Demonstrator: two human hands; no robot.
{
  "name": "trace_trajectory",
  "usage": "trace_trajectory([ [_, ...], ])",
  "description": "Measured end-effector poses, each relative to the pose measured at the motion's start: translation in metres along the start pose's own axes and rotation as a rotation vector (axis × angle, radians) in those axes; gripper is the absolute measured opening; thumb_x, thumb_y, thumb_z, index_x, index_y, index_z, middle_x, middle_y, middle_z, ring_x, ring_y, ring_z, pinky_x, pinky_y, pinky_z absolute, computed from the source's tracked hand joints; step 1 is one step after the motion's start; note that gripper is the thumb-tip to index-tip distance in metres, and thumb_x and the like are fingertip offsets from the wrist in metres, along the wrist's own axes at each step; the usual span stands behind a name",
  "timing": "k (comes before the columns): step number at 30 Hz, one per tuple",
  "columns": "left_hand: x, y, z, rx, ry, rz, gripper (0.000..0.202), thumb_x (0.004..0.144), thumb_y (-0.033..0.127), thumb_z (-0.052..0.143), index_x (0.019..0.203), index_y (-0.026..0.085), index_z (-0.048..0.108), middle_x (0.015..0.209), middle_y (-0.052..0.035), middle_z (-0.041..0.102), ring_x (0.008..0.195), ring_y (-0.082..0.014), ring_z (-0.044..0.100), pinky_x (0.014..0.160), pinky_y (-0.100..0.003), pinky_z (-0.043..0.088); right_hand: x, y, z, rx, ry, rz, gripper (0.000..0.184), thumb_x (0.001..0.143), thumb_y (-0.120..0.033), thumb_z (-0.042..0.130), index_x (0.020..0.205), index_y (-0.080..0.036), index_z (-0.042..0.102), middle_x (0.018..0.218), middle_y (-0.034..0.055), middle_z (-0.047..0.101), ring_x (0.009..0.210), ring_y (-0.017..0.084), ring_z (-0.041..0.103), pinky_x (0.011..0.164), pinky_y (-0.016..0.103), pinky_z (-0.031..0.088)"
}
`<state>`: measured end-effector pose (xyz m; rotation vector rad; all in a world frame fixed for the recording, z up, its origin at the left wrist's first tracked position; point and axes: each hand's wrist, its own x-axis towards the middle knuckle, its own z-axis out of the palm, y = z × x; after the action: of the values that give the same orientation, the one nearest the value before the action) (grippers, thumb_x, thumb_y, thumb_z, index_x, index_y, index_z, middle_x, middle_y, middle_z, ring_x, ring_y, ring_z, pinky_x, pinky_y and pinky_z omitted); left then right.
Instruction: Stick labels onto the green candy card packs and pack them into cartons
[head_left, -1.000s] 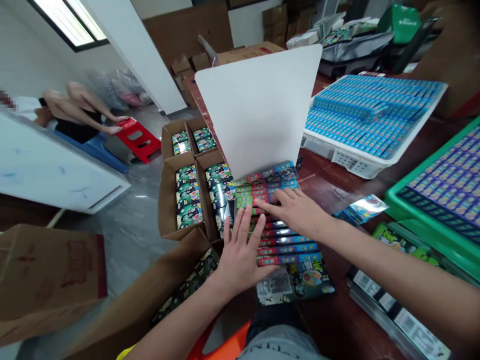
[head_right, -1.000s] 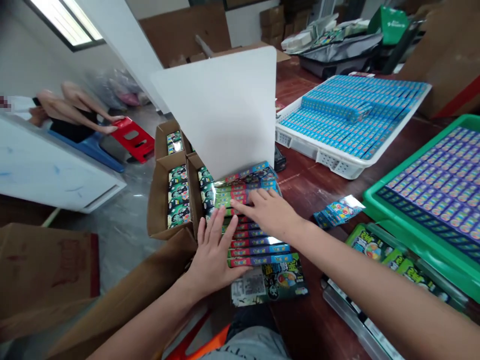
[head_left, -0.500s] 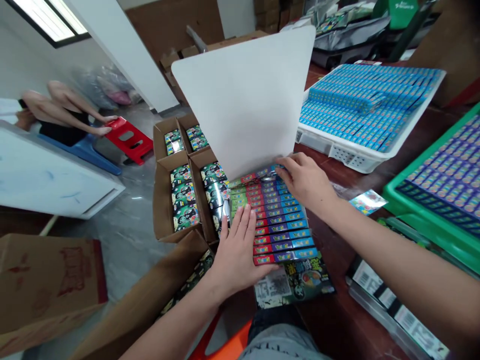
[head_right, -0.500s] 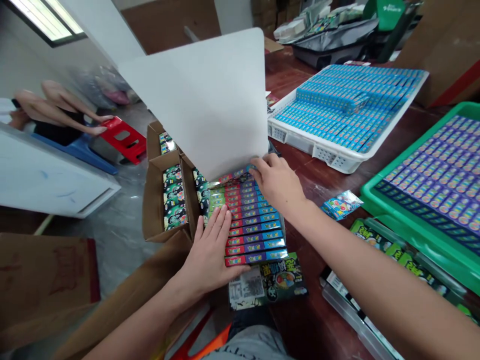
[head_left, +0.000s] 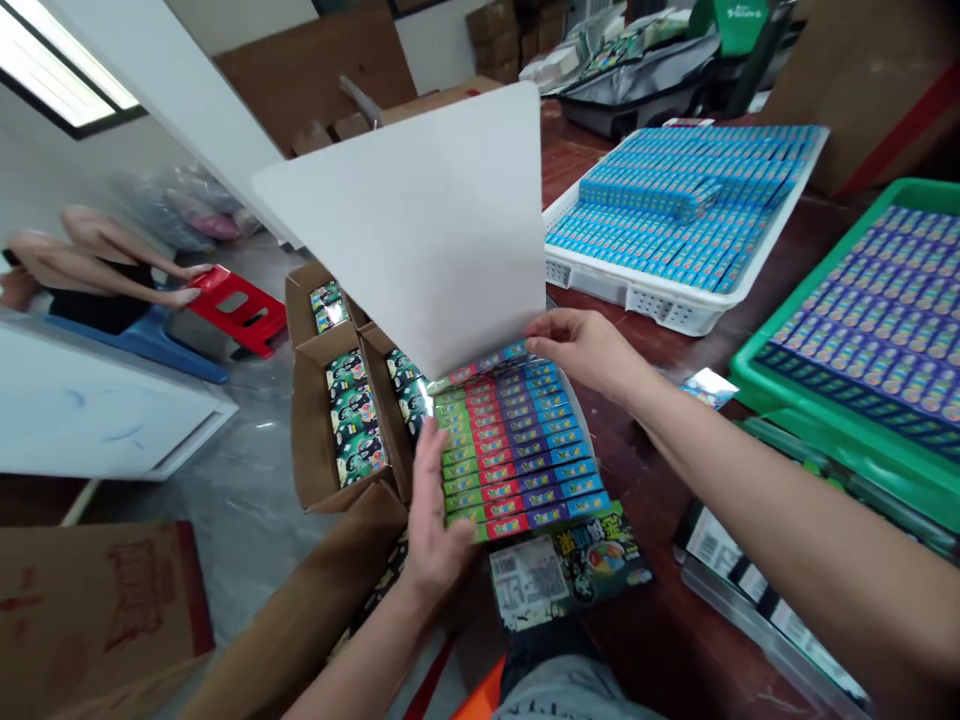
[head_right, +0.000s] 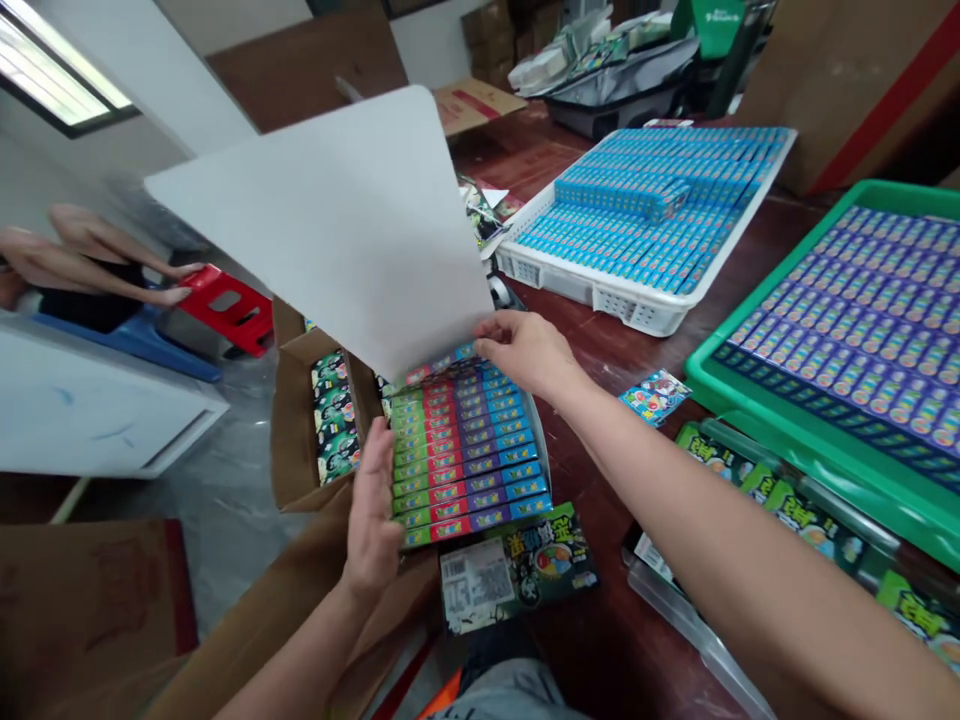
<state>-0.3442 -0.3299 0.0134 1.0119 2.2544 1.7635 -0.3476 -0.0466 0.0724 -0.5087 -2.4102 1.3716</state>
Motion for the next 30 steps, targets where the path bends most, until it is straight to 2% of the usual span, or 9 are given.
trace_trajectory([
  [3,-0.002,0.000,0.013,-0.406,0.276,-0.114,0.066,0.101,0.063,0.032,0.157,0.029,0.037,0.170,-0.0009,0.025,0.158,-0.0232,0.015,0.130,-0.039,0.013,0.001,-0.002,0.006,0.044,0.003,-0.042,0.019,0.085,-0.035,0.067,0.098,-0.023,0.073,0.091,0.0021,0.075,0.079,0.017,0.067,0.074,0.031,0.051],
  [6,0.016,-0.004,0.012,-0.488,0.313,-0.200,0.064,0.101,0.062,0.032,0.155,0.028,0.041,0.167,-0.0019,0.032,0.157,-0.0211,0.022,0.129,-0.037,0.017,0.003,-0.002,0.011,-0.011,0.018,0.004,0.030,0.088,-0.048,0.064,0.098,-0.021,0.070,0.094,0.0052,0.074,0.081,0.019,0.067,0.074,0.032,0.050],
  [10,0.074,-0.028,-0.002,-0.402,0.387,-0.454,0.061,0.098,0.066,0.042,0.145,0.028,0.051,0.165,-0.0021,0.037,0.154,-0.0230,0.029,0.125,-0.043,0.031,0.004,0.002,0.011,-0.157,0.024,0.184,0.051,0.088,-0.068,0.057,0.101,-0.020,0.069,0.097,0.0102,0.075,0.086,0.027,0.069,0.075,0.037,0.049],
  [13,0.113,-0.048,-0.003,-0.526,0.293,-0.559,0.052,0.094,0.058,0.059,0.125,0.017,0.067,0.131,-0.0114,0.070,0.131,-0.0303,0.061,0.108,-0.046,0.053,0.001,-0.002,0.003,-0.191,0.027,0.241,0.051,0.087,-0.068,0.058,0.097,-0.020,0.072,0.096,0.0113,0.076,0.087,0.029,0.070,0.073,0.038,0.049],
  [16,0.126,-0.061,0.004,-0.713,0.320,-0.615,0.042,0.090,0.047,0.069,0.119,0.017,0.070,0.109,-0.0076,0.079,0.112,-0.0279,0.072,0.098,-0.041,0.059,-0.004,-0.014,-0.004,-0.146,0.009,0.227,0.045,0.084,-0.063,0.063,0.090,-0.020,0.075,0.085,0.0087,0.076,0.079,0.025,0.069,0.067,0.034,0.047],
  [21,0.122,-0.068,0.003,-0.762,0.346,-0.597,0.045,0.088,0.046,0.072,0.123,0.018,0.069,0.115,-0.0065,0.077,0.111,-0.0249,0.072,0.099,-0.038,0.058,0.002,-0.023,-0.007,-0.128,0.031,0.166,0.041,0.084,-0.060,0.064,0.076,-0.021,0.074,0.064,0.0015,0.066,0.062,0.017,0.059,0.056,0.029,0.039],
  [26,0.124,-0.066,0.004,-0.714,0.225,-0.523,0.046,0.091,0.050,0.066,0.124,0.017,0.067,0.122,-0.0086,0.074,0.117,-0.0259,0.068,0.103,-0.038,0.054,0.014,-0.005,-0.010,-0.105,-0.022,0.229,0.044,0.086,-0.062,0.061,0.076,-0.021,0.076,0.067,0.0045,0.068,0.066,0.019,0.063,0.061,0.030,0.045],
  [28,0.120,-0.063,0.003,-0.544,0.241,-0.420,0.046,0.093,0.050,0.062,0.125,0.018,0.064,0.125,-0.0093,0.071,0.125,-0.0270,0.063,0.107,-0.040,0.050,0.014,0.003,-0.011,-0.067,-0.043,0.240,0.047,0.085,-0.065,0.062,0.078,-0.021,0.076,0.067,0.0052,0.069,0.067,0.020,0.065,0.063,0.030,0.048],
  [30,0.111,-0.059,-0.003,-0.190,0.378,-0.255,0.046,0.094,0.046,0.064,0.131,0.019,0.058,0.132,-0.0109,0.065,0.133,-0.0281,0.055,0.112,-0.044,0.044,0.013,0.008,-0.010,-0.056,-0.056,0.257,0.051,0.085,-0.070,0.061,0.075,-0.021,0.075,0.064,0.0051,0.068,0.066,0.020,0.066,0.063,0.030,0.050],
])
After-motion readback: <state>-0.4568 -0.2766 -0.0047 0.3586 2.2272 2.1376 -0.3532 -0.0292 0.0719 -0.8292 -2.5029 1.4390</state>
